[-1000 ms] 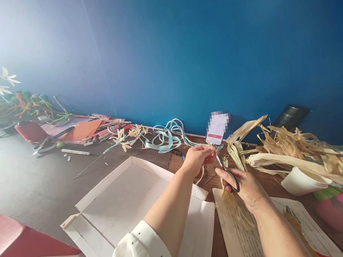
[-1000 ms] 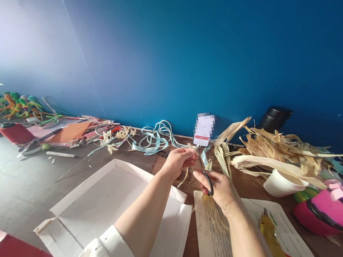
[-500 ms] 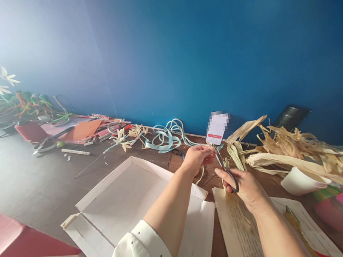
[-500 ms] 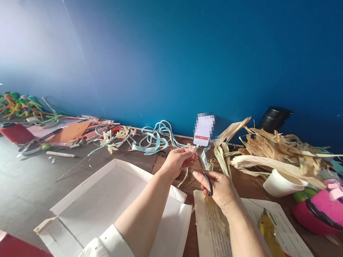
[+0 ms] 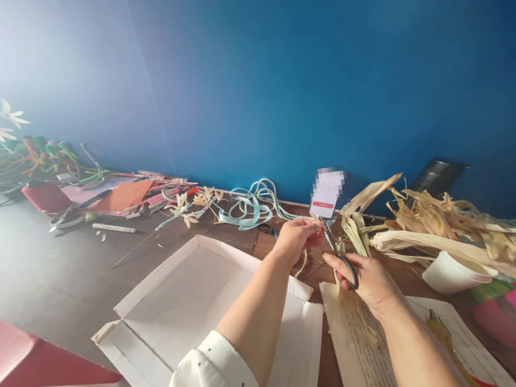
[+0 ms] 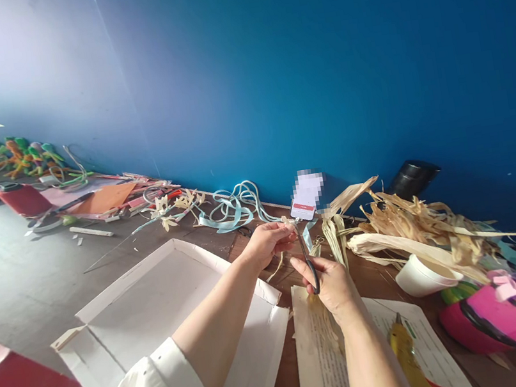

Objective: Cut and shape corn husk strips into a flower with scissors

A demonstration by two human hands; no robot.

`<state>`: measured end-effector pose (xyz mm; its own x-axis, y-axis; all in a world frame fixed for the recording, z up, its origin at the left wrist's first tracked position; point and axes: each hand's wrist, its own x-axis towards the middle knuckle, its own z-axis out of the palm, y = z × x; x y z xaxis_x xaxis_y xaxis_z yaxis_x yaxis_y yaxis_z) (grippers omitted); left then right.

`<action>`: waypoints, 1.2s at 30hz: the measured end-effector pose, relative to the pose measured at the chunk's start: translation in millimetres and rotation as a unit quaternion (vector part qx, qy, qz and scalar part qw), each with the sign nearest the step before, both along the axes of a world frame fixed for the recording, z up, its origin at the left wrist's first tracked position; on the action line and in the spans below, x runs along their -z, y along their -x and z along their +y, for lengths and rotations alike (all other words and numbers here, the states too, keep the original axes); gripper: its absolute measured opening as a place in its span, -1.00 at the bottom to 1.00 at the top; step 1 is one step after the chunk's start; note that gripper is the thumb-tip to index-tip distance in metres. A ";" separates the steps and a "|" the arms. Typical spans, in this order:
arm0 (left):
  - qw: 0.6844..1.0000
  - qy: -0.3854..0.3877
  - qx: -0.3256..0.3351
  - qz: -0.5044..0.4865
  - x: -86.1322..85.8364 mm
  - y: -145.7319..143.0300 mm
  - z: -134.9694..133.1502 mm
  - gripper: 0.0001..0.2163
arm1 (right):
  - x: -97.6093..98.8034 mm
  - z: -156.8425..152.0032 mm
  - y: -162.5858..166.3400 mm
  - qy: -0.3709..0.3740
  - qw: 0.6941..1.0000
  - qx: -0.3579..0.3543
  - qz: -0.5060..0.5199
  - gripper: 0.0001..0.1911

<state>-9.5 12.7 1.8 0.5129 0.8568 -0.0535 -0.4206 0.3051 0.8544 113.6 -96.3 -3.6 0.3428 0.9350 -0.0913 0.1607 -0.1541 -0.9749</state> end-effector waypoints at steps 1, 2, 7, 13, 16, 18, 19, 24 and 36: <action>1.000 0.001 0.001 0.000 0.0 0.0 -0.1 -0.66 | 0.1 0.3 -0.1 -0.004 1.000 -0.001 -0.001 -0.75; 1.000 0.001 0.001 0.000 -0.1 0.0 -0.1 -0.66 | 0.1 0.5 -0.1 -0.008 1.000 -0.002 -0.003 -0.75; 1.000 0.002 -0.001 0.001 0.0 -0.1 -0.3 -0.67 | -1.0 0.3 0.6 -0.027 0.999 -0.006 -0.023 -0.72; 1.000 0.000 0.002 -0.010 2.5 0.2 1.6 -0.67 | -0.4 0.4 2.6 -0.010 1.000 0.021 0.017 -0.76; 1.000 0.001 0.007 -0.025 4.6 0.4 2.9 -0.65 | 1.4 1.5 3.8 -0.025 0.996 0.053 0.061 -0.76; 0.999 0.003 0.014 -0.028 5.0 0.4 2.7 -0.65 | 1.9 2.4 4.2 -0.049 0.992 0.073 0.092 -0.73; 1.000 0.004 0.020 -0.024 4.9 0.5 2.1 -0.64 | 1.7 2.9 4.0 -0.064 0.989 0.079 0.108 -0.69; 0.996 -0.009 0.085 0.032 3.7 -0.5 -3.7 -0.63 | -2.7 5.4 -0.2 -0.117 0.967 0.098 0.202 -0.55; 0.986 -0.049 0.143 0.074 6.8 -3.9 -8.9 -0.65 | -3.5 6.1 -1.3 -0.086 0.979 0.143 0.116 -0.49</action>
<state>-5.5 3.8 -5.0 0.7273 0.6828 -0.0696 -0.1979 0.3058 0.9313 114.9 -90.1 -0.1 0.5813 0.8123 -0.0475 -0.0942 0.0092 -0.9955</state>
